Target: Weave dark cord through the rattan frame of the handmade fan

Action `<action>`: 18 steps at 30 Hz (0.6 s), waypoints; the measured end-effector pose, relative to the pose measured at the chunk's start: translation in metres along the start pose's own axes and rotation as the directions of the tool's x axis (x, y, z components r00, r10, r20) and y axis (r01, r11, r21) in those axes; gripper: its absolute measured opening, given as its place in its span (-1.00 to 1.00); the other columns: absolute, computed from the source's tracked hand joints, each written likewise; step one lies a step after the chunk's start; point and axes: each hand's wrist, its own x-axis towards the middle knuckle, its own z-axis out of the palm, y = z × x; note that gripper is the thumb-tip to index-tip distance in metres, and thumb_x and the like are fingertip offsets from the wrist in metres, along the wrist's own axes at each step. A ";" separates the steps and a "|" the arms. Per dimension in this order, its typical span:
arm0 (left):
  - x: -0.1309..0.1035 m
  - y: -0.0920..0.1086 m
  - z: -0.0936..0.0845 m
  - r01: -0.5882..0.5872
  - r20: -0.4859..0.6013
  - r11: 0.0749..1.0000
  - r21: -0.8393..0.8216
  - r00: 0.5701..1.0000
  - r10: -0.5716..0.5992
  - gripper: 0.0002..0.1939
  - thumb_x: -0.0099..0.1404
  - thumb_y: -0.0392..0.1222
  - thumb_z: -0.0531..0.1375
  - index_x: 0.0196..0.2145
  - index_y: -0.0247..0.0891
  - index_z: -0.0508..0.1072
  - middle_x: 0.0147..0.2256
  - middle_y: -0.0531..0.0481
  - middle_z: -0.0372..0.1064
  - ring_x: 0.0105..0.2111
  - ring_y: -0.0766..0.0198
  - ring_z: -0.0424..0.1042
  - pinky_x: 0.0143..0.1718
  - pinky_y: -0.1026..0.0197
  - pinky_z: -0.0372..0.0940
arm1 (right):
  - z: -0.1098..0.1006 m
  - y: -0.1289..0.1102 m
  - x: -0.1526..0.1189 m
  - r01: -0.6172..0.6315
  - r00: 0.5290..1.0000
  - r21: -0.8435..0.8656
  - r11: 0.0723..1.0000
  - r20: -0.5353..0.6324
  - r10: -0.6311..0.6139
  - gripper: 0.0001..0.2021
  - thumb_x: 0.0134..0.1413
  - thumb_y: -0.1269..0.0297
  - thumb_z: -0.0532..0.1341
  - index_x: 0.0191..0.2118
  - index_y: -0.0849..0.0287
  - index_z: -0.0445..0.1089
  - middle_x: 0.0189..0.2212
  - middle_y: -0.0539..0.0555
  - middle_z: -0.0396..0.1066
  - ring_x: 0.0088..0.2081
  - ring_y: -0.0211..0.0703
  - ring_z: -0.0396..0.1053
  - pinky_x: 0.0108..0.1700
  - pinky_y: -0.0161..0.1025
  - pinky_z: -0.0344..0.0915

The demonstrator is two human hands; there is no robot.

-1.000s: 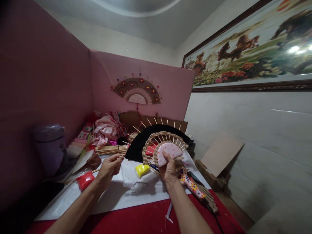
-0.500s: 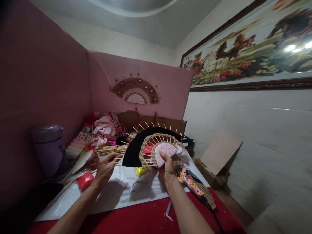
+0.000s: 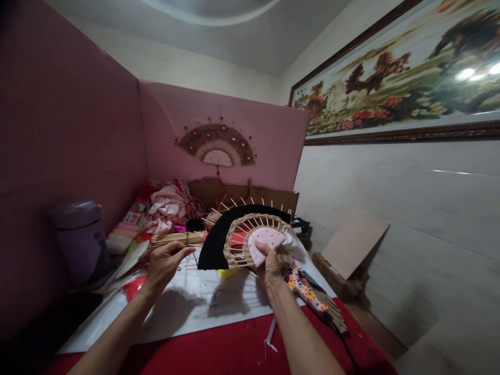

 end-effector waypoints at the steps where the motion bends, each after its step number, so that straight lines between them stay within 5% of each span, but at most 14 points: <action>1: 0.001 0.000 -0.001 -0.030 -0.005 0.999 0.032 1.000 0.030 -0.75 -0.07 -0.03 0.29 -0.68 -0.21 0.39 -0.70 0.10 0.20 -0.63 0.35 0.13 -0.57 0.32 0.01 | 0.001 0.000 -0.001 -0.040 0.999 -0.004 0.999 0.000 0.040 -0.67 -0.39 0.50 0.30 -0.32 0.25 0.36 -0.50 0.00 0.48 -0.45 -0.13 0.45 -0.35 -0.18 0.45; 9: 0.004 0.001 -0.001 -0.162 0.080 0.986 0.037 0.984 0.159 -0.79 -0.15 -0.10 0.35 -0.71 -0.20 0.39 -0.63 0.07 0.23 -0.55 0.32 0.17 -0.46 0.31 0.05 | -0.003 0.002 0.001 -0.157 0.987 -0.028 0.987 0.032 0.158 -0.69 -0.40 0.53 0.31 -0.35 0.29 0.37 -0.50 0.03 0.48 -0.44 -0.11 0.45 -0.36 -0.20 0.45; 13: 0.005 0.000 0.001 0.127 0.188 0.976 -0.180 0.978 -0.093 -0.73 -0.12 -0.06 0.33 -0.71 -0.27 0.37 -0.69 0.10 0.16 -0.64 0.40 0.08 -0.59 0.33 -0.04 | -0.003 0.000 0.001 -0.217 0.976 -0.013 0.976 0.022 0.217 -0.71 -0.40 0.51 0.29 -0.36 0.27 0.37 -0.53 0.04 0.47 -0.45 -0.07 0.45 -0.40 -0.15 0.44; 15: 0.006 0.001 0.000 0.334 0.316 0.884 -0.327 0.920 -0.231 -0.68 -0.10 0.00 0.31 -0.69 -0.31 0.37 -0.72 0.12 0.11 -0.70 0.47 -0.03 -0.65 0.35 -0.14 | -0.003 -0.001 0.000 -0.245 0.969 -0.014 0.969 0.034 0.245 -0.72 -0.39 0.50 0.28 -0.37 0.27 0.37 -0.54 0.04 0.47 -0.46 -0.07 0.45 -0.41 -0.14 0.44; 18: 0.004 0.005 -0.002 0.505 0.472 0.702 -0.502 0.840 -0.267 -0.66 -0.06 0.02 0.29 -0.62 -0.36 0.41 -0.68 0.11 0.15 -0.71 0.53 -0.07 -0.67 0.37 -0.16 | -0.004 -0.003 -0.001 -0.266 0.962 -0.039 0.963 0.054 0.268 -0.74 -0.36 0.46 0.28 -0.37 0.27 0.37 -0.55 0.05 0.47 -0.47 -0.07 0.45 -0.42 -0.14 0.42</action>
